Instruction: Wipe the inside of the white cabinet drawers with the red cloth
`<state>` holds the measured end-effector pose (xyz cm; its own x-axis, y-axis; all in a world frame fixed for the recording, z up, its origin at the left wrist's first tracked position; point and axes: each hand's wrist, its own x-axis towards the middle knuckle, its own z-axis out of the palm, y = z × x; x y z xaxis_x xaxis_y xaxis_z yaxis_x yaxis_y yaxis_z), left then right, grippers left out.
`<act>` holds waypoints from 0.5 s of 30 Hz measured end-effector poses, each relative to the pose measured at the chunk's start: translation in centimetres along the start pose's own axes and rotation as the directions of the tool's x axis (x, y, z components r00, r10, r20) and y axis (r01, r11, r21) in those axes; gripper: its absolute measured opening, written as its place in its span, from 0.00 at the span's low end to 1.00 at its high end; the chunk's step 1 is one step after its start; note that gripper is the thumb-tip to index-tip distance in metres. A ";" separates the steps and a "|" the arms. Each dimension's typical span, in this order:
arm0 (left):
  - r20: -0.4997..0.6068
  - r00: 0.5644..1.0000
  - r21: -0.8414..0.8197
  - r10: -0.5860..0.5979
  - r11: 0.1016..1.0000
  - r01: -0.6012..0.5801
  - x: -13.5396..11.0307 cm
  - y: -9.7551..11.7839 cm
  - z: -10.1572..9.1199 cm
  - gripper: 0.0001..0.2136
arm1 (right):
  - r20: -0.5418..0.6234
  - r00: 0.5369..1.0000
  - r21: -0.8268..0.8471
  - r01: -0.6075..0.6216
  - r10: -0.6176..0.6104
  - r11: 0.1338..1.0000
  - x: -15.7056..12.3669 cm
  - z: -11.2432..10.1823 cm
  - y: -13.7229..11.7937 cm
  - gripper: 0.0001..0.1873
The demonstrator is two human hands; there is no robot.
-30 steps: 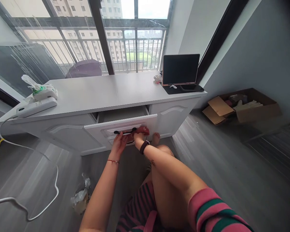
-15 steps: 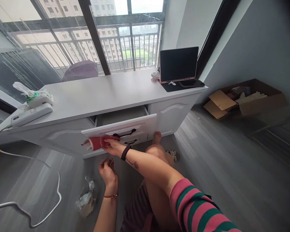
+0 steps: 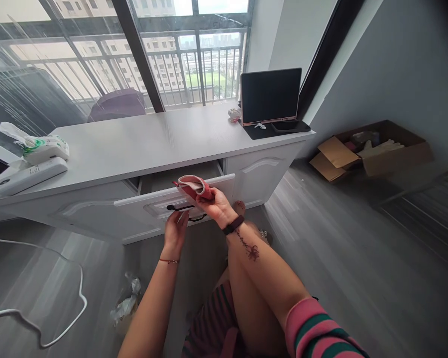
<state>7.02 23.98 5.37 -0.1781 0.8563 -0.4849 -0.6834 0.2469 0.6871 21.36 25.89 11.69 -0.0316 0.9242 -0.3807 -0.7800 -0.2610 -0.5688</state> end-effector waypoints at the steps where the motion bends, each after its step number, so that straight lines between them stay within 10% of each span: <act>1: 0.034 0.999 0.010 -0.003 1.000 0.003 0.2 0.1 0.5 0.07 | -0.038 0.999 0.076 -0.009 0.012 0.997 -0.1 -0.6 -0.9 0.09; 9: 0.098 0.995 0.033 0.026 0.999 -0.029 3.0 0.4 2.1 0.11 | -0.294 0.953 0.402 0.189 -0.069 0.896 -0.2 -3.8 -6.8 0.10; 15: 0.095 0.993 0.040 0.065 0.997 -0.069 6.7 1.2 4.8 0.10 | -0.432 0.867 0.317 0.404 -0.249 0.858 -0.1 -4.9 -7.0 0.08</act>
<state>8.40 32.17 5.60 -0.1539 0.9097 -0.3856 -0.6408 0.2052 0.7398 29.91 26.27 12.13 0.4365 0.7455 -0.5037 -0.8801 0.2377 -0.4110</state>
